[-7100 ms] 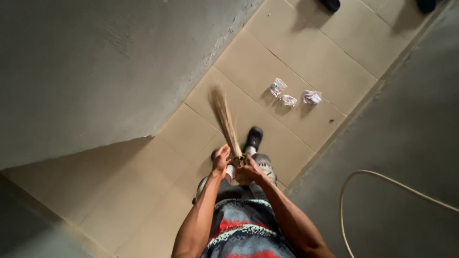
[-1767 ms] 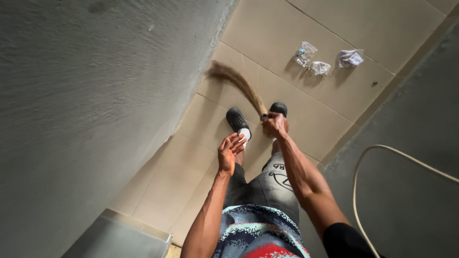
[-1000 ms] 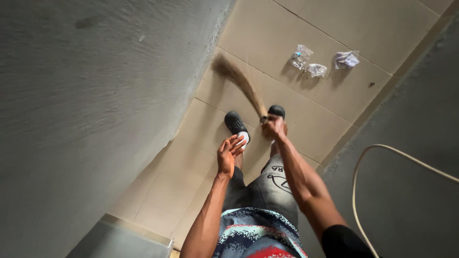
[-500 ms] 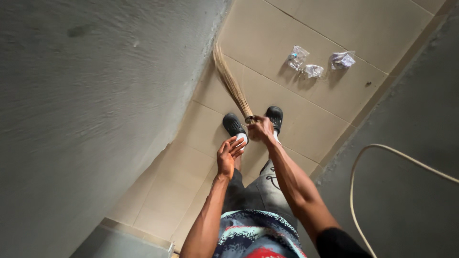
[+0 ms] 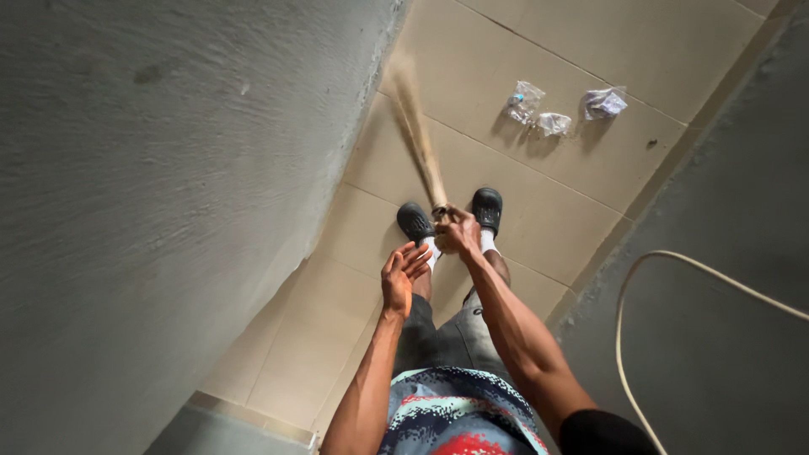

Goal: The person sweeps debris from a tiled floor into a pile using a hand broom.

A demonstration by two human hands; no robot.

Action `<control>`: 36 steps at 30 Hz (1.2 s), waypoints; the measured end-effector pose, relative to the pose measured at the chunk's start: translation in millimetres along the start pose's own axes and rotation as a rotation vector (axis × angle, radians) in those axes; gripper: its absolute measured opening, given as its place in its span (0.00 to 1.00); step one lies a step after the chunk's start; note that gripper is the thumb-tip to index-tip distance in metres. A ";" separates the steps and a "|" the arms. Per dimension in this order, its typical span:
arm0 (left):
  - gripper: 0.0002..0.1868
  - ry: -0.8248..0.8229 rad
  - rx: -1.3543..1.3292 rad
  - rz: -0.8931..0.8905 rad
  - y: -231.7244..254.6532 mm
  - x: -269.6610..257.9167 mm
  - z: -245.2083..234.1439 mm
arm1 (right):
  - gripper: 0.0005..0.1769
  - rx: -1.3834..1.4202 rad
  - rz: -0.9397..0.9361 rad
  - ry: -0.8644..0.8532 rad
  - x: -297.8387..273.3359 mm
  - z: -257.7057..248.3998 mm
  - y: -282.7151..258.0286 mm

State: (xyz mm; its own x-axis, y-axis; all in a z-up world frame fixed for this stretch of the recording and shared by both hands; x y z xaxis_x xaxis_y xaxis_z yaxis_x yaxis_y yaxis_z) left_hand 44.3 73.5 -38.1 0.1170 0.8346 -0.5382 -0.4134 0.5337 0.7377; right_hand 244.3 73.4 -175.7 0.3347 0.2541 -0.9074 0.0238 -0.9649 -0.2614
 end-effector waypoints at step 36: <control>0.32 -0.149 0.097 -0.025 2.4 56.5 144.2 | 0.38 -0.062 0.125 0.132 5.4 -196.6 4.8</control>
State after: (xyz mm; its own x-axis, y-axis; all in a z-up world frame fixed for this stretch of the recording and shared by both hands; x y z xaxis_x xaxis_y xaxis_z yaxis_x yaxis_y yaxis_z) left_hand 180.2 141.5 -8.0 0.2618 0.8280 -0.4960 -0.3205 0.5593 0.7645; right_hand 431.5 57.2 -117.2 0.4591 0.1255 -0.8795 0.0307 -0.9916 -0.1254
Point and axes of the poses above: each hand's wrist, its own x-axis towards the middle knuckle, its own z-axis out of the palm, y = z × x, the point moved 7 cm from there along x, towards the middle knuckle, and after that the axes turned 15 degrees about z, right-handed, at the moved point
